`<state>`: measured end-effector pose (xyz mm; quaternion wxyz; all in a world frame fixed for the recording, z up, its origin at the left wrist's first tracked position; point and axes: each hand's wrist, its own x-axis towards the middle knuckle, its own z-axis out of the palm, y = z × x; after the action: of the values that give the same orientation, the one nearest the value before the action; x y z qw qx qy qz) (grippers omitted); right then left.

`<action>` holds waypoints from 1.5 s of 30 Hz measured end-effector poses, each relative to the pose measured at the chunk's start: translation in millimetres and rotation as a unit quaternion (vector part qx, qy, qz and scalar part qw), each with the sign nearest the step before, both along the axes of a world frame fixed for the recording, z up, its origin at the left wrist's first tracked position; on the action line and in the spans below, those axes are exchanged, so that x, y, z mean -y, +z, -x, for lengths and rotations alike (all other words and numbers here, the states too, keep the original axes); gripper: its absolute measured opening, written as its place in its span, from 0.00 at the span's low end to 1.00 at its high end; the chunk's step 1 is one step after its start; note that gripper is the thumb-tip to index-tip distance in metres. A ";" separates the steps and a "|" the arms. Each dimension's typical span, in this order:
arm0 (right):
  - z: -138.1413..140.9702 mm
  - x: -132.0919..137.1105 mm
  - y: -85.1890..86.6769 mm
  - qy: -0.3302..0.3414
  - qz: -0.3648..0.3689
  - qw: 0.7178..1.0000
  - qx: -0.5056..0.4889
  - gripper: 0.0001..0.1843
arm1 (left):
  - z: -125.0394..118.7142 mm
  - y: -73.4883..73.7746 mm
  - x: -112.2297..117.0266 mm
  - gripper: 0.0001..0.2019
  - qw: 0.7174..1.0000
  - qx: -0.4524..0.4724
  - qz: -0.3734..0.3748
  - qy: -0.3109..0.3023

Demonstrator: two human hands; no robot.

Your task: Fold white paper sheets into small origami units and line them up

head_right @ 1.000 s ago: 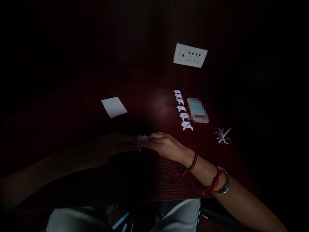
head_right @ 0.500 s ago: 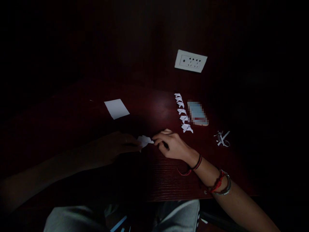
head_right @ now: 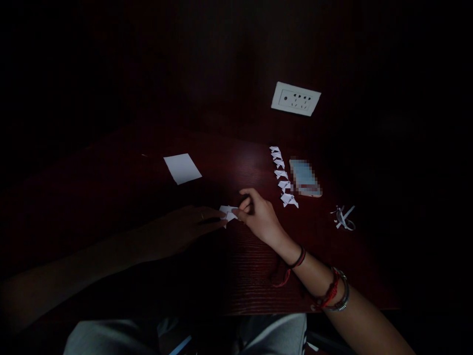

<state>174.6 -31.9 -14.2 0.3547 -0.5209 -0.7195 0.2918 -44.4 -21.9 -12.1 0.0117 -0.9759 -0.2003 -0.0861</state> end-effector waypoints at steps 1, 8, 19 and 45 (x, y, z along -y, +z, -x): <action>0.0 -1.3 -0.8 -0.004 -0.007 1.000 0.011 0.20 | -0.5 0.3 0.3 0.25 1.000 0.003 0.001 0.000; 4.3 -1.3 9.3 0.041 -0.089 0.991 0.092 0.14 | -7.4 1.6 -0.2 0.24 1.000 0.004 0.014 0.024; -4.5 -18.9 1.3 0.109 0.073 0.991 -0.019 0.22 | -3.5 1.0 -0.1 0.23 1.000 -0.010 0.003 -0.006; 6.4 -33.9 23.9 0.191 -0.007 0.972 0.136 0.05 | -3.7 4.8 4.1 0.20 0.998 0.027 0.047 0.007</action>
<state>168.3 2.0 9.7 0.1954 -0.4060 -0.8492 0.2755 -40.8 -26.0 -7.3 -0.0394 -0.9712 -0.2111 -0.1031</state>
